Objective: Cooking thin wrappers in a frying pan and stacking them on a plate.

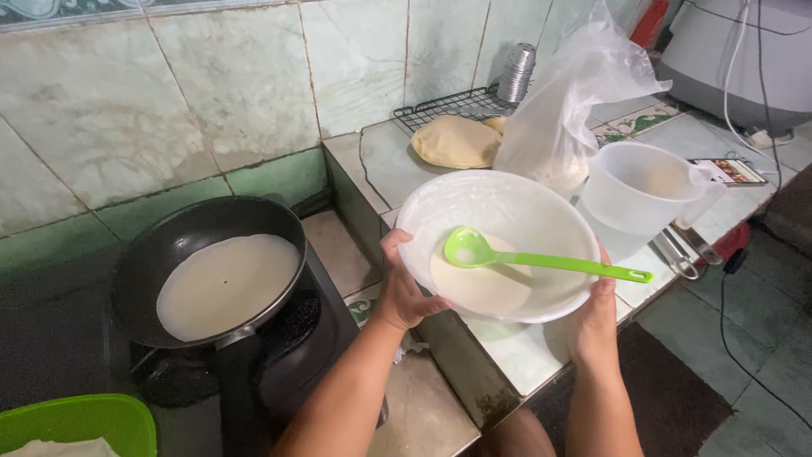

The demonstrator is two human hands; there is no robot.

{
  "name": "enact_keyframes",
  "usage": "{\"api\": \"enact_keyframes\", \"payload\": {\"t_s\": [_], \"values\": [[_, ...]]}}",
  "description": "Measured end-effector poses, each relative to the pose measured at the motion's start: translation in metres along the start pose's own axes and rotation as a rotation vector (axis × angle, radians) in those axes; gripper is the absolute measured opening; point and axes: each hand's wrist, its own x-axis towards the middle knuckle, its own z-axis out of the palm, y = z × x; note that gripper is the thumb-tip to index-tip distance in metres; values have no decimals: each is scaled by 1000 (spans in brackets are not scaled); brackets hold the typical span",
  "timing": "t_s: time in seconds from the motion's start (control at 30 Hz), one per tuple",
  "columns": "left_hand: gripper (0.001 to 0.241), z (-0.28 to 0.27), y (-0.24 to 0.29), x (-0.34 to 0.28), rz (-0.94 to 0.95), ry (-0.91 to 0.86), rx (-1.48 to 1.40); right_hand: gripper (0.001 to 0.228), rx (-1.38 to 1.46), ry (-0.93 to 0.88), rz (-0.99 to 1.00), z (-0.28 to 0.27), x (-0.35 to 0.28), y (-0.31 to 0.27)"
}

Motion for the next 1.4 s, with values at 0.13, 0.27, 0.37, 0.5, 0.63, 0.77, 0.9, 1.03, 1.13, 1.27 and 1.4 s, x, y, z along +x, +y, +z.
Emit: {"api": "enact_keyframes", "payload": {"t_s": [0.13, 0.27, 0.37, 0.5, 0.63, 0.77, 0.9, 1.03, 1.13, 1.27, 1.4], "values": [[110, 0, 0, 3, 43, 3, 19, 91, 25, 3, 21, 3, -1, -4], [105, 2, 12, 14, 144, 18, 50, 89, -9, 60, -4, -3, -3, -1], [102, 3, 17, 16, 169, 53, 61, 81, -169, -34, -59, -2, 9, -17], [100, 2, 18, 16, 177, 69, 93, 67, -432, -70, 141, 9, 39, -40], [97, 1, 18, 16, 215, 109, 225, 33, -745, -137, -320, 28, 96, -60], [97, 3, 23, 19, 265, 132, 311, 27, -350, -703, -75, 58, 158, -93], [95, 3, 34, 23, 292, 152, 387, 23, -79, -827, 32, 70, 181, -88], [95, 3, 42, 30, 327, 162, 501, 20, 250, -731, -20, 51, 191, -48], [95, 2, 44, 31, 331, 177, 559, 21, 258, -677, -51, 37, 200, -28], [96, 0, 40, 26, 324, 204, 597, 12, 229, -630, -70, 51, 195, -27], [96, 0, 39, 26, 321, 211, 574, 13, 169, -689, -129, 65, 187, -23]]}}
